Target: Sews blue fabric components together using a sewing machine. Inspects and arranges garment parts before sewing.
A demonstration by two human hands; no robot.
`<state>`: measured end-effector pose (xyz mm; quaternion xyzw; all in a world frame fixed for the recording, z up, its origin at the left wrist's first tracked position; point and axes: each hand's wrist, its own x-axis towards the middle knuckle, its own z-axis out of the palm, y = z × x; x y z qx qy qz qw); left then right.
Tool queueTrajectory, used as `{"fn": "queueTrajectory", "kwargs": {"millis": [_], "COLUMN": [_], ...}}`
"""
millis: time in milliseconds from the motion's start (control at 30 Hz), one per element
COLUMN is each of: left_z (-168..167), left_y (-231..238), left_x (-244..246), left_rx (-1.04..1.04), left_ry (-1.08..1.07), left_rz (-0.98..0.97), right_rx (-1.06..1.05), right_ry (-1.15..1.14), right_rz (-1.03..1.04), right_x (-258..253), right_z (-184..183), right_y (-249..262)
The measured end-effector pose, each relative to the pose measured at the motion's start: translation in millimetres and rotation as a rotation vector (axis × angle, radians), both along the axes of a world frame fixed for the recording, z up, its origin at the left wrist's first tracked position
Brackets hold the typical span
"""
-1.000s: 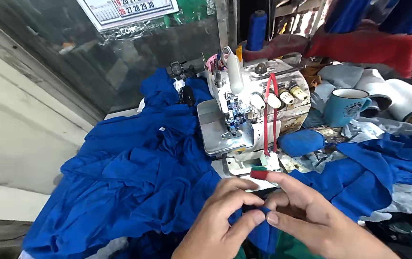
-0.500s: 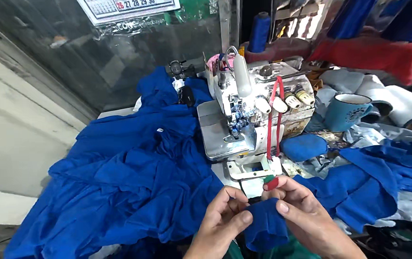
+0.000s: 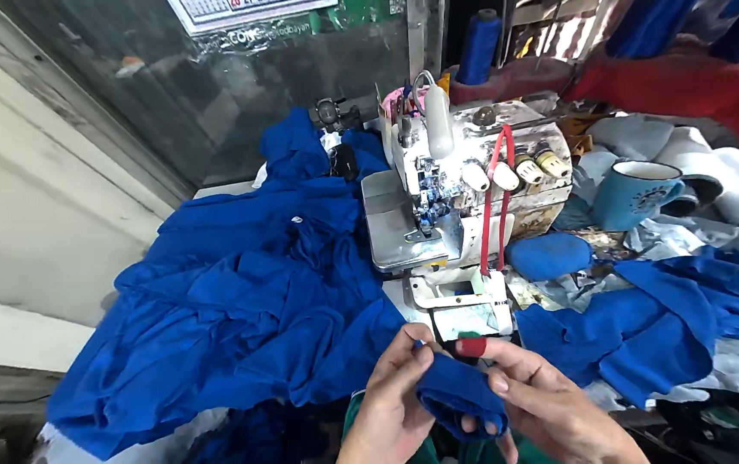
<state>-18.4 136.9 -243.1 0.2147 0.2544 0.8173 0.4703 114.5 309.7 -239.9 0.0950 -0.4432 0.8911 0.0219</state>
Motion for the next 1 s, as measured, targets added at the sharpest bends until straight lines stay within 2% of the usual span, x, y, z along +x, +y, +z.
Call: {"fn": "queueTrajectory", "kwargs": {"millis": [33,100,200,267,333,567,633,767,900,1000], "left_z": [5,10,4,5,7,-3,3,12,17,27], "left_y": [2,3,1,1,4,-4,-4,-17,-33,-40], "left_x": [0,-3,-6,-6,-6,-8,-8,-5,5,19], "left_rx": [0.017,-0.049,-0.061,0.0,0.034,0.078,0.003,-0.316,-0.32,-0.375], "left_ry": [-0.027,0.074,0.174,0.111,0.077,0.089,0.116,0.341,0.379,0.583], "left_rz": [0.001,-0.021,-0.075,-0.045,-0.025,-0.019,-0.019,-0.113,0.007,0.129], "right_rx": [-0.021,-0.061,0.04,0.103,0.079,-0.035,-0.055,-0.096,-0.192,-0.316], "right_ry": [-0.008,-0.032,-0.154,-0.1,-0.009,-0.043,-0.082,-0.099,-0.275,-0.546], "right_rz": [-0.019,-0.119,-0.204,-0.144,-0.109,-0.017,-0.04,-0.107,-0.168,-0.341], "right_x": [-2,-4,-5,-6,-9,-8,-7,-6,-9,-14], "right_z": [-2,8,42,32,13,4,4,12,15,41], "right_y": [-3,-5,-7,-5,-3,1,-3,-8,-20,-38]}}
